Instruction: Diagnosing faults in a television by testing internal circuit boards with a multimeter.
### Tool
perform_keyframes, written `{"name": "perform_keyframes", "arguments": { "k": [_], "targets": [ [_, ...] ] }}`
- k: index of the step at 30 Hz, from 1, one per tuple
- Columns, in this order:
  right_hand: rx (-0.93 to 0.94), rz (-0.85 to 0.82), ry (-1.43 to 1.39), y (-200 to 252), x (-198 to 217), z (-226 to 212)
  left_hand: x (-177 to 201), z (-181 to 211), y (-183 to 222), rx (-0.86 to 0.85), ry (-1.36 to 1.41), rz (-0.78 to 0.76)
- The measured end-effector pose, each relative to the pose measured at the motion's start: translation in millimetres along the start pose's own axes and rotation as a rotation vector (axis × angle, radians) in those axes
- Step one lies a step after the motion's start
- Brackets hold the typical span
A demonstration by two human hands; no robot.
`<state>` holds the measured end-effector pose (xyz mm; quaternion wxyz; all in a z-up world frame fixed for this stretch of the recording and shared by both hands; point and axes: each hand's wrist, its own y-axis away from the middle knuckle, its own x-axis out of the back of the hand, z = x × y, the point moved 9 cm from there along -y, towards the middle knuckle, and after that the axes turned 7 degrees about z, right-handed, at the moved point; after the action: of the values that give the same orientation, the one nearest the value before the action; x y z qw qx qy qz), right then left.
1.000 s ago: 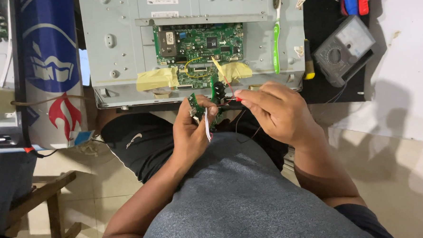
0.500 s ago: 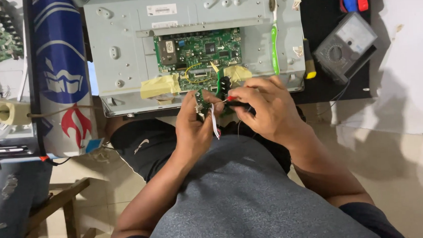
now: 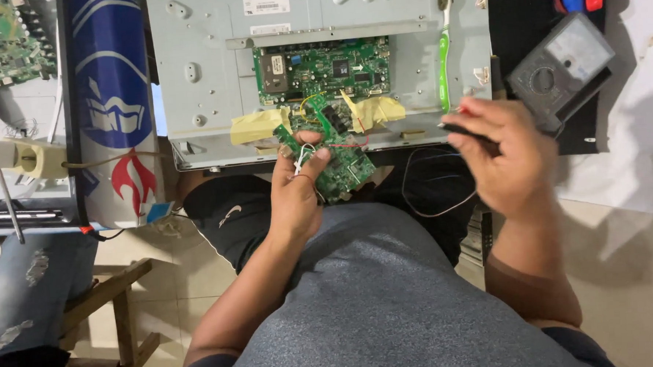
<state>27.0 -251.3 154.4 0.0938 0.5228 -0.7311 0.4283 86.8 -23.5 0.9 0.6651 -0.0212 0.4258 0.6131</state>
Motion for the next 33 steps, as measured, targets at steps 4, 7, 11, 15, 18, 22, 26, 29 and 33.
{"name": "perform_keyframes", "arguments": {
  "k": [4, 7, 11, 15, 18, 22, 26, 29, 33],
  "targets": [
    [-0.265, 0.025, -0.123, 18, -19, 12, 17, -8, -10, -0.175, -0.087, 0.124],
    [-0.324, 0.02, -0.159, 23, -25, 14, 12, 0, -6, -0.228, -0.144, 0.087],
    [-0.322, -0.013, -0.121, 19, -27, 9, 9, 3, -1, -0.279, -0.246, 0.084],
    [-0.31, -0.068, -0.119, 18, -40, -1, 8, 2, 0, -0.33, -0.299, 0.062],
    [-0.29, -0.063, -0.168, 17, -51, -10, 10, -5, -1, -0.36, -0.346, 0.059],
    [-0.232, -0.032, -0.118, 21, -59, -16, 4, 1, 7, -0.366, -0.384, 0.097],
    [-0.169, -0.003, -0.062, 28, -65, -18, 18, -8, 5, -0.365, -0.391, 0.177],
    [-0.213, -0.027, -0.146, 28, -62, -17, 18, -9, 3, -0.387, -0.417, 0.192],
    [-0.289, -0.042, -0.253, 27, -63, -17, 4, 6, 1, -0.438, -0.371, 0.143]
  ]
}}
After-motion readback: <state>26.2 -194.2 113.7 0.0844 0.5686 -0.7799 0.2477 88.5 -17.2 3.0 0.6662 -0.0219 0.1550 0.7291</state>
